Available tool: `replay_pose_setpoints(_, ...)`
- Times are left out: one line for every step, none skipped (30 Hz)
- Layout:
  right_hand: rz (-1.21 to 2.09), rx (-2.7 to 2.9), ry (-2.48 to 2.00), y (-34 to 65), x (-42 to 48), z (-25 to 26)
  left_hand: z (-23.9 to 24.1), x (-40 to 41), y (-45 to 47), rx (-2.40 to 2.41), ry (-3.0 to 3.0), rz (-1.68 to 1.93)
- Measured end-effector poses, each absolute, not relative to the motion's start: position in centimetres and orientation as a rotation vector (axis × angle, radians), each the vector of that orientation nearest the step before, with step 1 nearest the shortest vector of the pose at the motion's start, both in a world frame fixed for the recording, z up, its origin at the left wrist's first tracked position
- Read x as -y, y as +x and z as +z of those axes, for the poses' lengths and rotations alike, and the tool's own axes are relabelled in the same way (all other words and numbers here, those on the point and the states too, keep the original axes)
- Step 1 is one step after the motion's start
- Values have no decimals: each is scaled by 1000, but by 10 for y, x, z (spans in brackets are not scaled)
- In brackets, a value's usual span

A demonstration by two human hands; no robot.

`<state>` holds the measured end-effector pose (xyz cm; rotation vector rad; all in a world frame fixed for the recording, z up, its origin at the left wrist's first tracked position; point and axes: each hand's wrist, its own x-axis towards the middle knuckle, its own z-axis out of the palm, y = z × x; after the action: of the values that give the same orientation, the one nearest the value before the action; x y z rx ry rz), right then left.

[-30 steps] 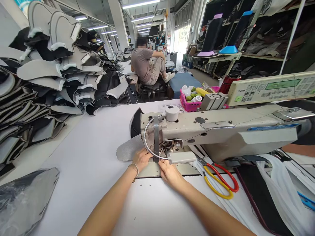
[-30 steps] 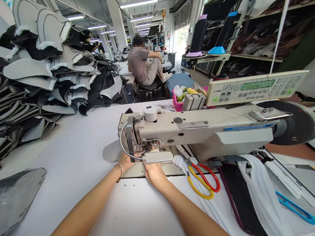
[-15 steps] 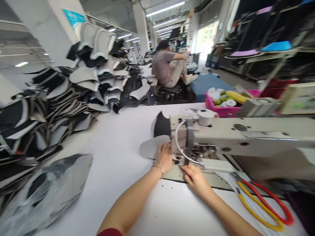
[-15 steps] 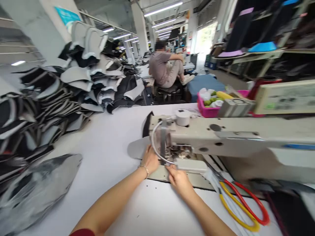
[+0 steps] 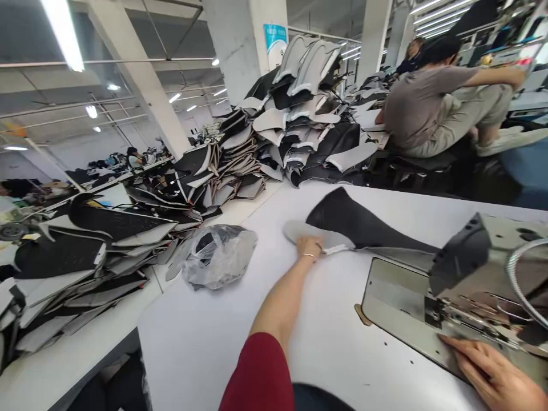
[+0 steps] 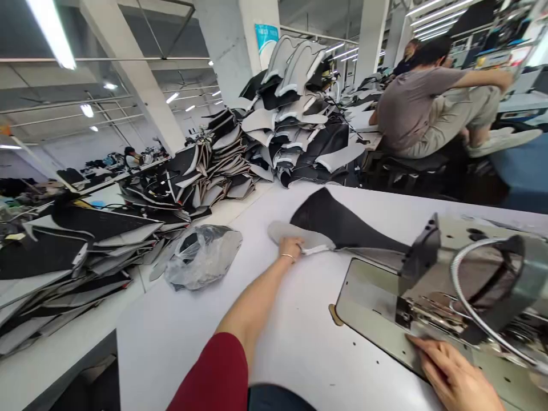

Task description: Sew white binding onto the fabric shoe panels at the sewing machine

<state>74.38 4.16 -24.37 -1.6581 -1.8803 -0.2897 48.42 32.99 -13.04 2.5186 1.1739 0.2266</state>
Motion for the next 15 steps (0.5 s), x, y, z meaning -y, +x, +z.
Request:
replay_pose_setpoints(-272, 1917, -1615, 743, -43, -243, -125, -341, 457, -1176, 2493, 216)
replay_pose_setpoints(-257, 1944, -1592, 738, -44, -237, -120, -350, 430, -1158, 2475, 199)
replay_pose_setpoints(-242, 1967, -1587, 731, -45, -227, -116, -356, 405, -1122, 2462, 175)
replay_pose_setpoints(-238, 1986, -1588, 719, -47, -212, -112, -359, 383, -1072, 2455, 145)
replay_pose_setpoints(-241, 2021, -1586, 704, -49, -195, -108, -359, 365, -1016, 2450, 114)
replay_pose_setpoints(-264, 2066, -1561, 687, -53, -176, -106, -357, 352, -958, 2449, 85)
replay_pose_setpoints(-317, 2103, -1528, 669, -58, -158, -104, -353, 343, -903, 2452, 62)
replay_pose_setpoints(-370, 2146, -1474, 651, -65, -143, -104, -347, 339, -858, 2459, 50)
replay_pose_setpoints(-409, 2177, -1449, 634, -73, -133, -104, -339, 339, -818, 2472, 49)
replay_pose_setpoints(-441, 2201, -1433, 619, -82, -129, -105, -330, 341, -780, 2491, 56)
replay_pose_setpoints(-466, 2213, -1437, 608, -92, -130, -105, -321, 345, -742, 2513, 69)
replay_pose_setpoints(-487, 2210, -1464, 601, -103, -136, -105, -312, 349, -700, 2536, 83)
replay_pose_setpoints(-514, 2193, -1497, 597, -112, -146, -103, -305, 351, -650, 2554, 97)
replay_pose_setpoints(-543, 2166, -1535, 597, -120, -159, -100, -300, 350, -617, 2588, 130)
replay_pose_setpoints(-569, 2142, -1566, 599, -126, -172, -95, -298, 343, -645, 2650, 199)
